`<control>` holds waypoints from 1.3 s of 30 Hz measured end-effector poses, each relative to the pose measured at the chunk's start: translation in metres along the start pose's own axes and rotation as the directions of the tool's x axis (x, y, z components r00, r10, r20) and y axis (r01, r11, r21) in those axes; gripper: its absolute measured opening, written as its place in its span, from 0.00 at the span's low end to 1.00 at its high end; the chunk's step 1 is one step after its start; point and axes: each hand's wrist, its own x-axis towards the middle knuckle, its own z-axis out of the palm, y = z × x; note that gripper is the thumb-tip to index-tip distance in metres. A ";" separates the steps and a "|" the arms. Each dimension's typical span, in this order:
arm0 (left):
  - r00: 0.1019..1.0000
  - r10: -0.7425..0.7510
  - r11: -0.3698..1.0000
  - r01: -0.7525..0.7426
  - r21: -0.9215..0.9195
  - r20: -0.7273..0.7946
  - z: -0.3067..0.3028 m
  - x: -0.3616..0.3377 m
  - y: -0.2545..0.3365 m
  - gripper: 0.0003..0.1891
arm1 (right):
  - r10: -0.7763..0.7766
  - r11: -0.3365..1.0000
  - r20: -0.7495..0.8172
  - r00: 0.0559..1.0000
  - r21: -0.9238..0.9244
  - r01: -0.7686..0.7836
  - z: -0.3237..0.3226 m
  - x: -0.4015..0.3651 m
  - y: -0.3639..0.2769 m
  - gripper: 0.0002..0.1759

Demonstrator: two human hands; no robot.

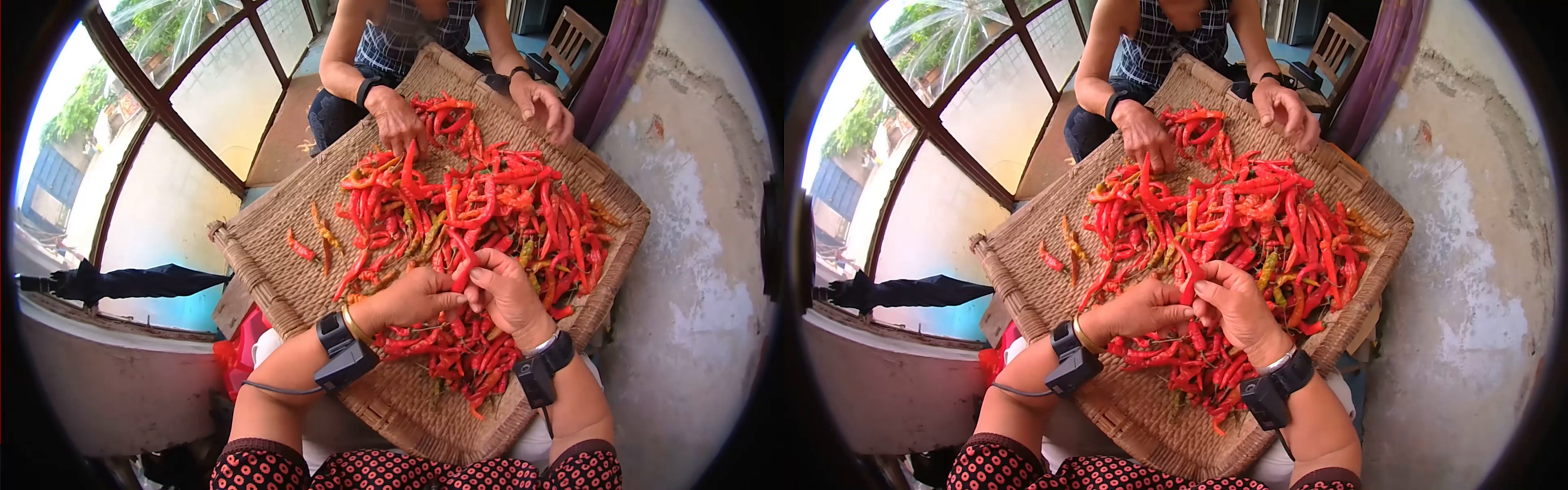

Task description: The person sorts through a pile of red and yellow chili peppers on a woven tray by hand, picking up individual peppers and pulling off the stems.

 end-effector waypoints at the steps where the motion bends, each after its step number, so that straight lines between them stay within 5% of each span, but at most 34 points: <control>1: 1.000 0.008 0.999 -0.009 0.050 0.013 0.000 -0.001 0.001 0.14 | -0.003 1.000 0.001 1.000 -0.002 0.003 0.001 -0.001 -0.002 0.04; 5: 0.981 -0.138 0.979 0.114 0.170 0.138 -0.013 -0.009 0.012 0.13 | -0.056 0.997 -0.077 0.995 0.056 0.061 0.000 -0.001 -0.009 0.09; 7: 0.988 -0.123 0.990 0.116 0.084 0.097 -0.027 -0.011 0.008 0.13 | -0.131 0.986 -0.280 0.951 -0.136 0.096 -0.003 0.001 -0.009 0.11; 9: 0.978 -0.148 0.989 0.145 -0.037 -0.145 -0.041 -0.012 0.015 0.12 | -0.048 0.880 -0.243 0.969 -0.469 -0.074 -0.006 0.003 -0.007 0.15; 10: 0.979 -0.145 0.989 0.142 -0.036 -0.145 -0.044 -0.010 0.015 0.12 | -0.161 0.640 -0.065 0.985 -0.767 0.054 -0.013 0.006 0.004 0.15; 11: 0.950 -0.047 0.971 -0.030 -0.238 -0.310 -0.048 -0.006 0.011 0.12 | -0.200 0.301 0.144 0.969 -0.932 0.200 -0.020 0.007 0.016 0.15; 12: 0.877 0.010 0.890 -0.226 -0.396 -0.480 -0.050 -0.004 0.007 0.13 | -0.113 0.119 0.188 0.976 -0.972 0.201 -0.009 0.001 0.015 0.15; 13: 0.877 0.008 0.890 -0.225 -0.397 -0.480 -0.051 0.000 0.003 0.13 | -0.113 0.121 0.188 0.976 -0.972 0.201 -0.008 -0.002 0.015 0.15; 15: 0.755 0.001 0.851 -0.346 -0.396 -0.656 -0.049 0.005 -0.006 0.15 | 0.063 -0.179 0.335 0.940 -0.923 0.341 -0.005 -0.008 0.023 0.17; 17: 0.766 0.001 0.854 -0.335 -0.398 -0.643 -0.045 0.005 -0.010 0.14 | 0.109 -0.184 0.305 0.946 -0.929 0.321 -0.002 -0.009 0.024 0.17; 19: 0.899 -0.002 0.934 -0.154 -0.321 -0.437 -0.037 0.005 -0.008 0.13 | 0.221 -0.199 0.265 0.939 -0.930 0.309 -0.003 -0.007 0.025 0.16; 22: 0.934 0.210 0.970 -0.162 0.182 -0.289 -0.024 0.010 -0.018 0.11 | 0.249 -0.087 0.231 0.941 -0.962 0.259 -0.006 -0.002 0.026 0.15; 24: 0.926 0.285 0.916 -0.187 0.354 -0.248 -0.018 0.007 -0.022 0.11 | 0.227 0.038 0.253 0.940 -0.967 0.251 -0.014 0.001 0.033 0.14; 26: 0.895 0.445 0.637 -0.302 0.709 -0.018 -0.019 0.008 -0.026 0.15 | 0.238 0.149 0.315 0.919 -0.947 0.286 -0.018 0.005 0.029 0.15; 29: 0.904 0.390 0.538 -0.380 0.753 0.177 -0.019 0.005 -0.028 0.18 | 0.250 0.309 0.381 0.890 -0.903 0.299 -0.017 0.003 0.012 0.17; 32: 0.933 0.325 0.511 -0.314 0.800 0.158 -0.013 0.006 -0.034 0.16 | 0.348 0.064 0.290 0.892 -0.956 0.286 -0.012 0.000 0.007 0.17; 36: 0.987 0.136 0.358 -0.125 0.925 0.081 -0.004 0.005 -0.033 0.11 | 0.408 0.036 0.330 0.851 -0.937 0.347 -0.005 -0.005 0.029 0.18; 39: 0.977 0.204 0.345 -0.130 0.930 0.061 -0.002 0.005 -0.039 0.08 | 0.362 0.071 0.323 0.875 -0.945 0.319 -0.007 -0.002 0.035 0.15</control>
